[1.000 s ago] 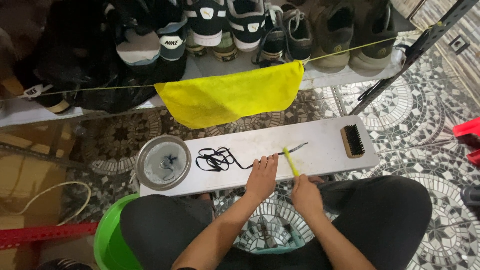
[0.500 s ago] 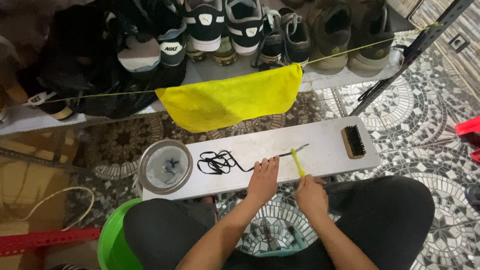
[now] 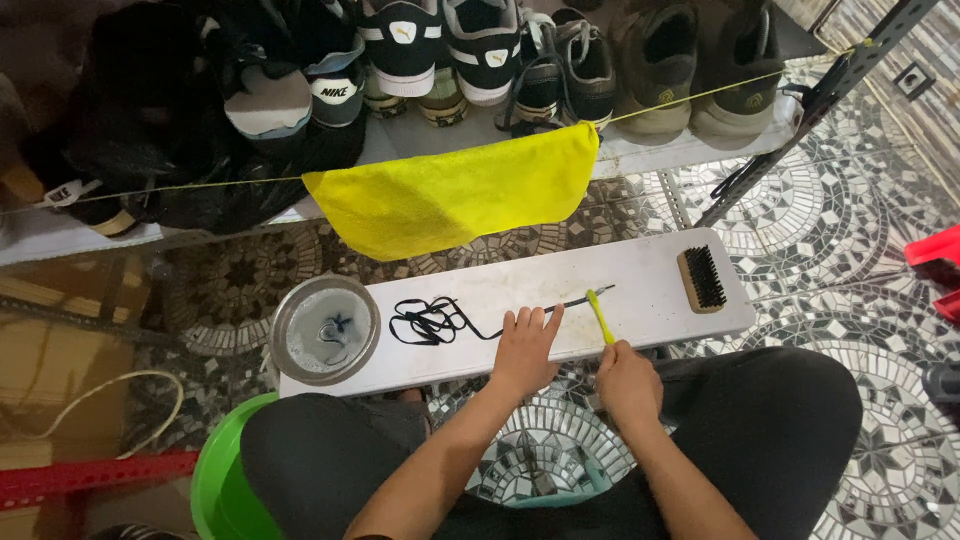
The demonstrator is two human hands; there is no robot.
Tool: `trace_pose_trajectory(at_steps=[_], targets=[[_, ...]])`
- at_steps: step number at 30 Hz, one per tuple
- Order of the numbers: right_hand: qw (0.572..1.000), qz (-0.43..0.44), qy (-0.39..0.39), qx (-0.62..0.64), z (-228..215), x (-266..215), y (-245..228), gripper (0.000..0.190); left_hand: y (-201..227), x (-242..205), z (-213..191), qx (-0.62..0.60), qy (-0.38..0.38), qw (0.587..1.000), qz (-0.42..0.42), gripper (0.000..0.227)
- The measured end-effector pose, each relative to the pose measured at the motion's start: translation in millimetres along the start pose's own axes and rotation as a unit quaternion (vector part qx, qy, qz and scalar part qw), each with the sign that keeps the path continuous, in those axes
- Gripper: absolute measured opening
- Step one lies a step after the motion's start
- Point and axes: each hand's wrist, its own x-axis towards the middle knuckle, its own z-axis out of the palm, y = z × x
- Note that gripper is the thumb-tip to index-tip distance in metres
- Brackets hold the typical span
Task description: The person scrubs a black shoelace on a white board using a yellow toothbrush. They repeatedly dip the toothbrush into a metal bowl of soapy water to clean the lace.
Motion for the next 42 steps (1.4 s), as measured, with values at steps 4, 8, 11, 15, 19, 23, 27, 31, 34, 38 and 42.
trace_pose_trajectory(at_steps=[4,8,11,15,19,23,27,31,34,38,42], targets=[[0.999,-0.037,-0.022,-0.008,7,-10,-3,0.048,3,2,-2,0.030,-0.020,0.999,0.005,0.111],[1.000,-0.017,-0.005,-0.023,-1,1,6,0.051,3,4,4,0.042,-0.015,0.999,0.009,0.111],[0.996,-0.057,-0.014,-0.074,10,-8,4,0.053,1,4,-3,0.022,-0.030,0.999,0.015,0.114],[0.995,-0.036,-0.017,-0.088,15,5,14,0.051,-1,3,-1,0.015,-0.015,1.000,0.012,0.114],[0.998,-0.042,-0.006,-0.041,-3,-14,-4,0.052,1,5,-10,0.009,-0.020,1.000,0.019,0.112],[0.999,-0.007,0.010,-0.047,-15,-8,2,0.052,1,2,-9,-0.003,-0.029,1.000,0.011,0.113],[0.997,-0.044,-0.025,-0.056,-4,-11,-5,0.050,2,5,-9,-0.002,-0.027,1.000,0.010,0.111],[0.998,-0.022,-0.024,-0.049,-21,-18,-10,0.051,3,1,1,-0.019,-0.034,0.999,0.008,0.112],[0.997,-0.008,-0.011,-0.079,-7,-7,-3,0.053,2,3,-3,-0.017,-0.033,0.999,0.007,0.113],[0.995,0.006,-0.033,-0.099,-4,-2,1,0.054,2,5,-3,-0.008,-0.041,0.999,0.006,0.112],[0.998,0.010,-0.020,-0.061,-26,-26,-20,0.052,4,2,-13,0.007,-0.023,1.000,0.012,0.112]])
